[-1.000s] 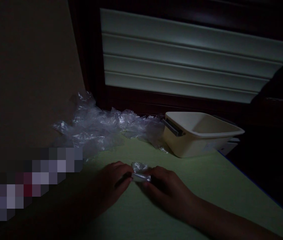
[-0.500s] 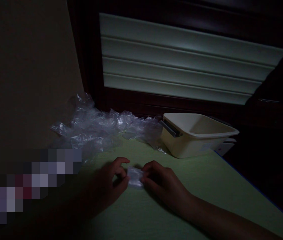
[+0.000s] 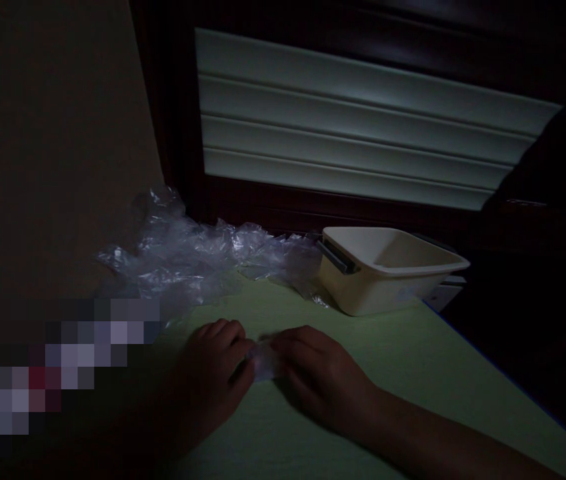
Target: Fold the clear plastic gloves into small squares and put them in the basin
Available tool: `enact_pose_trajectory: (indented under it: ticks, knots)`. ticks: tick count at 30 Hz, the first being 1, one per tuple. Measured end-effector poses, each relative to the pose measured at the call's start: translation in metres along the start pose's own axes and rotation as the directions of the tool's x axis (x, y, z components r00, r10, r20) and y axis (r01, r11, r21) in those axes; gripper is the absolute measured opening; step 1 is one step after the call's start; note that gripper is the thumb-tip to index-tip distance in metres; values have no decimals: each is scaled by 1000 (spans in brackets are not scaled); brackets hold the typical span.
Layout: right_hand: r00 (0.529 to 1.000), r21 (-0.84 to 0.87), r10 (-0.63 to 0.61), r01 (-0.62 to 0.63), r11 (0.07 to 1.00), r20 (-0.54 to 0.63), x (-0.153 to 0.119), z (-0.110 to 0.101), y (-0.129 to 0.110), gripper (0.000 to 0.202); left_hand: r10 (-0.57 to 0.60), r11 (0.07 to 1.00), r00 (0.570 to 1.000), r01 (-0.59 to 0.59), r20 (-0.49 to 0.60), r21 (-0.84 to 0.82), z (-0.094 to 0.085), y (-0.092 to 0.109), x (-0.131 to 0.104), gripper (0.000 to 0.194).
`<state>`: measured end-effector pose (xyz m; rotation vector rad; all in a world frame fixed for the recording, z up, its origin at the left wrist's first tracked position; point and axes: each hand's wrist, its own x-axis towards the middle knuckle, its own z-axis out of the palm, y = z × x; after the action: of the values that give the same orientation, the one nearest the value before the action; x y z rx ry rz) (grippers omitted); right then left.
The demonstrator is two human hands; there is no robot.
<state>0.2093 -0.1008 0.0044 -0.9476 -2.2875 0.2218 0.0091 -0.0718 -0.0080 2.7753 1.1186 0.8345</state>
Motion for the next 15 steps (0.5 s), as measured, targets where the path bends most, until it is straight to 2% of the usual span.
enact_pose_trajectory:
  ticks: [2, 7, 10, 13, 15]
  knots:
    - [998, -27, -31, 32, 999, 62, -1, 0, -3, 26, 13, 1000, 1000, -13, -3, 25, 1, -1, -1, 16]
    - [982, -75, 39, -26, 997, 183, -3, -1, -4, 20, 28, 999, 998, -29, -64, -18, 1, -6, -2, 19]
    - [981, -92, 51, -34, 995, 187, -2, -1, 0, 17, 100, 992, 989, -108, -108, -72, 1, -7, -5, 23]
    - [985, -93, 95, -82, 992, 145, 0, -3, 3, 18, 153, 977, 986, -161, -62, -143, 0, -6, -7, 30]
    - [983, -38, 156, -153, 988, 101, 2, -6, 3, 20, 148, 972, 988, -153, -42, -177, -1, -5, -7, 36]
